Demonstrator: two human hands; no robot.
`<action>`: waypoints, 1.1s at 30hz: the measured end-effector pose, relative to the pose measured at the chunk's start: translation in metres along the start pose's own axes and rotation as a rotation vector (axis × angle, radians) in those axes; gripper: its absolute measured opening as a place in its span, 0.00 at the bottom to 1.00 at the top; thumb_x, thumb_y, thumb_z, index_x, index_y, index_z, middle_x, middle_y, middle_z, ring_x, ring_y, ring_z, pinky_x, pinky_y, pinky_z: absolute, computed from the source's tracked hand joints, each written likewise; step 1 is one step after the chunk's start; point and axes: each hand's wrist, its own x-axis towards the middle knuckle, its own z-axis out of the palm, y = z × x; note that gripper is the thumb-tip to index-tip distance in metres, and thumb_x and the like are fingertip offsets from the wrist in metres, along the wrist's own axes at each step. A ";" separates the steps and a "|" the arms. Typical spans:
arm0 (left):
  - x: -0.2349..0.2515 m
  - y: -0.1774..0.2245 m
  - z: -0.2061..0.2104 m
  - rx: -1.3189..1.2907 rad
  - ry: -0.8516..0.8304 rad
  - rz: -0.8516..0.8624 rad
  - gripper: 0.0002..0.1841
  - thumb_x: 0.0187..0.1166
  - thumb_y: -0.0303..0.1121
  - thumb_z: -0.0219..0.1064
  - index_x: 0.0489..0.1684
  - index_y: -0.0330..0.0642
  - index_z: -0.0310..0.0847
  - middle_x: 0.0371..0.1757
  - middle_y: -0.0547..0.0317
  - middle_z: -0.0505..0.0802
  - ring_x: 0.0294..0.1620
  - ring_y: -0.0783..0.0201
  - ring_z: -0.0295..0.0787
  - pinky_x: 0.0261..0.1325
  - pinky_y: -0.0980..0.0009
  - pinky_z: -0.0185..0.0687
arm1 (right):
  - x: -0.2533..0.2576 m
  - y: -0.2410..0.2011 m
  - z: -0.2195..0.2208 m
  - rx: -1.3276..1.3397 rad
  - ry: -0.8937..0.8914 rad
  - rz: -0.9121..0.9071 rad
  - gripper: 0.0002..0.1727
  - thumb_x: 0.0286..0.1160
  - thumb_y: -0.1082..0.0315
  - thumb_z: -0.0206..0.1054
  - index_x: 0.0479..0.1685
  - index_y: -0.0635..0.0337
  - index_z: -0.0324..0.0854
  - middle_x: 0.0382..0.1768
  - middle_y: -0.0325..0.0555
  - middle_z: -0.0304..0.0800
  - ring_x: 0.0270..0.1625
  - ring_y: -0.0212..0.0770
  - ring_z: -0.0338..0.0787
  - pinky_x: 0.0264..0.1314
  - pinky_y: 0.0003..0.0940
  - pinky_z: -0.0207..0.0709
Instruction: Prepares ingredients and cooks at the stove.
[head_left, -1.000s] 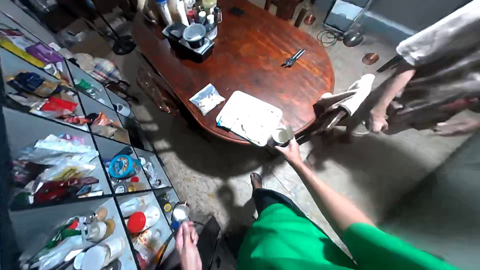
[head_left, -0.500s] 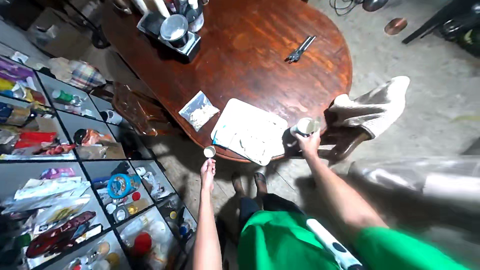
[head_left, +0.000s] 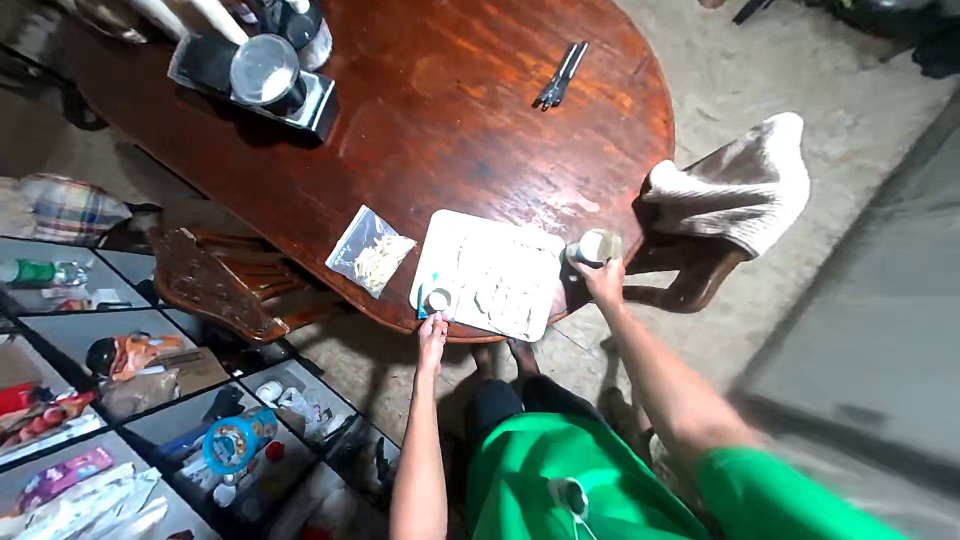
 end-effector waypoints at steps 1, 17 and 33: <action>0.004 0.000 0.000 0.011 -0.012 -0.005 0.15 0.93 0.32 0.49 0.55 0.35 0.82 0.27 0.67 0.79 0.23 0.76 0.70 0.26 0.80 0.67 | 0.000 -0.001 0.000 0.001 0.006 -0.002 0.66 0.43 0.57 0.94 0.90 0.63 0.54 0.74 0.60 0.81 0.76 0.52 0.82 0.81 0.54 0.74; 0.014 0.014 -0.001 0.102 -0.038 -0.094 0.15 0.92 0.34 0.55 0.56 0.33 0.85 0.28 0.61 0.84 0.23 0.72 0.74 0.27 0.78 0.71 | -0.023 -0.023 -0.003 -0.135 0.218 -0.234 0.48 0.63 0.60 0.84 0.86 0.50 0.62 0.85 0.50 0.69 0.77 0.50 0.81 0.73 0.53 0.82; 0.009 0.010 0.000 0.085 -0.041 -0.053 0.15 0.92 0.32 0.53 0.56 0.33 0.85 0.27 0.61 0.83 0.22 0.72 0.74 0.27 0.78 0.72 | -0.020 -0.014 -0.006 -0.459 0.131 -0.393 0.26 0.78 0.59 0.71 0.77 0.47 0.79 0.88 0.55 0.63 0.74 0.58 0.83 0.65 0.57 0.86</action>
